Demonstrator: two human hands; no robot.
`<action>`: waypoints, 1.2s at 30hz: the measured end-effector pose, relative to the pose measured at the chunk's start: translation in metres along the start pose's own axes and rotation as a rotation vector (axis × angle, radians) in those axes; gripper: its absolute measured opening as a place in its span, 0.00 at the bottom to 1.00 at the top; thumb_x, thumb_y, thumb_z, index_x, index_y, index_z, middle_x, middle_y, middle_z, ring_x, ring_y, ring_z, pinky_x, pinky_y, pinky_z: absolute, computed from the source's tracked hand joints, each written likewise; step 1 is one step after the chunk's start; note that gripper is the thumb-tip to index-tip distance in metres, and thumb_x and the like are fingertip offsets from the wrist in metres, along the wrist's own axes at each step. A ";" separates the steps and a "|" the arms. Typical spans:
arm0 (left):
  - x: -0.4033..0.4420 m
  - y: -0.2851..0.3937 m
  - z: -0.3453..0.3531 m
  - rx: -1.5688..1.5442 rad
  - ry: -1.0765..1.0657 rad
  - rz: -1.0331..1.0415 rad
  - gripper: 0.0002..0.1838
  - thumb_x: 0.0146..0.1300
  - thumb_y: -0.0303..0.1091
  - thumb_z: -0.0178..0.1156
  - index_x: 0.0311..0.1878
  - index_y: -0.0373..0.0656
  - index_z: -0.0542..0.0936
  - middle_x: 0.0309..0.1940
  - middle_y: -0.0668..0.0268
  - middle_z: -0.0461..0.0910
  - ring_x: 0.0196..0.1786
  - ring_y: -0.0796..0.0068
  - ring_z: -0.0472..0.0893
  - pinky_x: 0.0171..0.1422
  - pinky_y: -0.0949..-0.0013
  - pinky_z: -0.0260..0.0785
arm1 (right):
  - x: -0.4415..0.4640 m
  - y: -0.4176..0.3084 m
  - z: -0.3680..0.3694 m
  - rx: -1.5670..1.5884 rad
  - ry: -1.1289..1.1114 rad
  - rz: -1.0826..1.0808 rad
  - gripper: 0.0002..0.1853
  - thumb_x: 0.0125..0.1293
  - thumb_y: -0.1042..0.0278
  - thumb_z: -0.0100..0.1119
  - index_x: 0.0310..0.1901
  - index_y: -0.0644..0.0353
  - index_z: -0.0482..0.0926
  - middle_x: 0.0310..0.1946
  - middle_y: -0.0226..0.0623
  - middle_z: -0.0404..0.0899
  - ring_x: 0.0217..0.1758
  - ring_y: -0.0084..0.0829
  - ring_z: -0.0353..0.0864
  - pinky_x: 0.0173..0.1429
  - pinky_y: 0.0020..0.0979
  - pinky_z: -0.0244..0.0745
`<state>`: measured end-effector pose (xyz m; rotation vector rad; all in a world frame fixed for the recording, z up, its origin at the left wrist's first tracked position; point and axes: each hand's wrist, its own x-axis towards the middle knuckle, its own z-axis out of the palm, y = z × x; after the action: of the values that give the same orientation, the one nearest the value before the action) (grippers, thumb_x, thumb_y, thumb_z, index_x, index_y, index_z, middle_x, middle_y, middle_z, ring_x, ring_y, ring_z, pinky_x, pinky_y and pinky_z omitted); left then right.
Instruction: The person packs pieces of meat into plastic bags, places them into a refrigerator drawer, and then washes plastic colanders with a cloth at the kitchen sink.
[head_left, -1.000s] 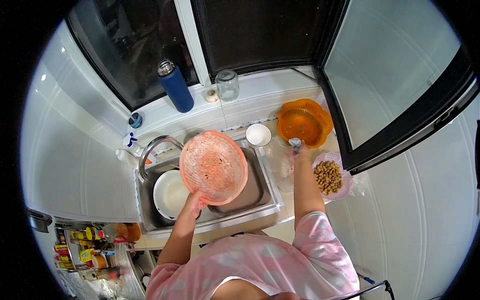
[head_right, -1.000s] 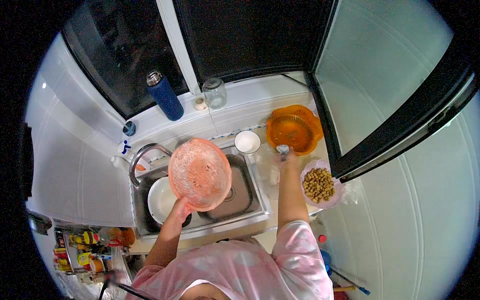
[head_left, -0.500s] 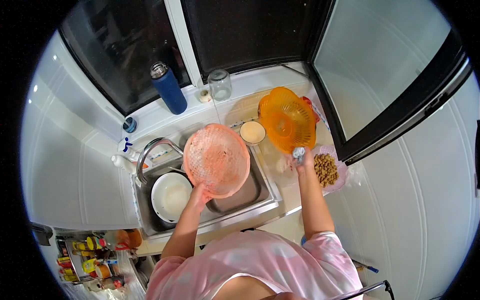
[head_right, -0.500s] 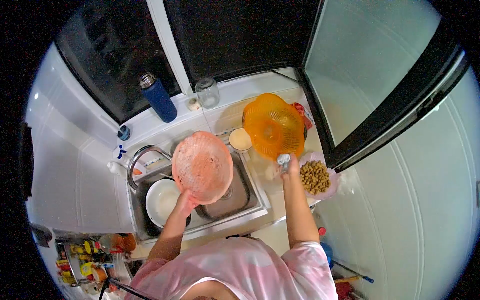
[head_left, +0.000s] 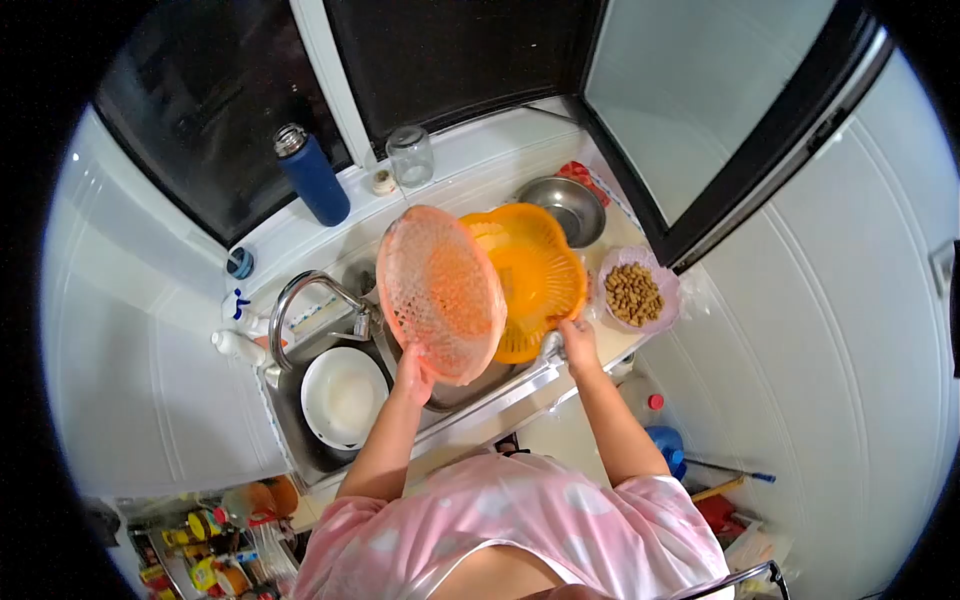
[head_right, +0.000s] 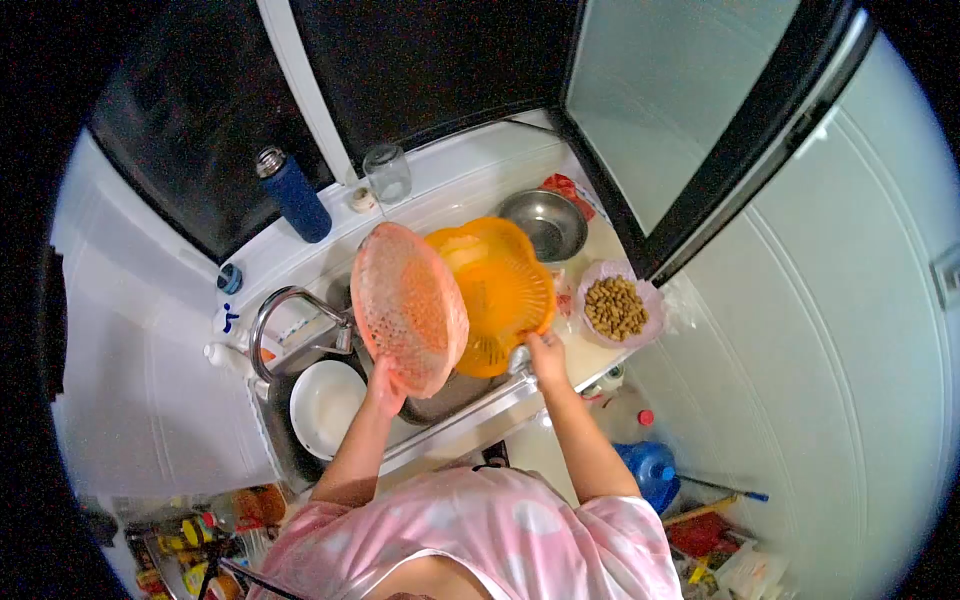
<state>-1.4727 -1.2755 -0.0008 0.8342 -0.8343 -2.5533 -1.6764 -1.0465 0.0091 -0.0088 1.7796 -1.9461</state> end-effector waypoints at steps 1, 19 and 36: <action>-0.001 0.000 -0.003 0.008 -0.001 -0.033 0.22 0.62 0.37 0.47 0.59 0.45 0.64 0.55 0.66 0.69 0.58 0.65 0.69 0.64 0.59 0.61 | -0.009 0.007 0.005 0.028 -0.030 -0.019 0.11 0.59 0.68 0.53 0.42 0.62 0.77 0.30 0.29 0.78 0.28 0.20 0.74 0.31 0.22 0.69; -0.054 -0.010 -0.043 -0.022 0.099 0.054 0.30 0.56 0.35 0.46 0.64 0.36 0.60 0.59 0.58 0.65 0.63 0.59 0.65 0.66 0.54 0.60 | 0.037 -0.024 -0.030 -0.229 -0.044 0.025 0.09 0.60 0.64 0.57 0.35 0.60 0.79 0.30 0.33 0.80 0.28 0.24 0.77 0.28 0.27 0.71; -0.054 -0.020 0.029 -0.090 0.321 0.267 0.28 0.55 0.37 0.51 0.61 0.40 0.63 0.54 0.61 0.70 0.57 0.62 0.70 0.61 0.56 0.64 | 0.331 0.011 -0.058 -0.016 0.304 0.374 0.16 0.55 0.69 0.56 0.46 0.64 0.76 0.43 0.41 0.76 0.43 0.38 0.76 0.38 0.38 0.76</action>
<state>-1.4510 -1.2223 0.0286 0.9967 -0.6735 -2.1359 -1.9819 -1.1120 -0.1159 0.6005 1.8230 -1.7273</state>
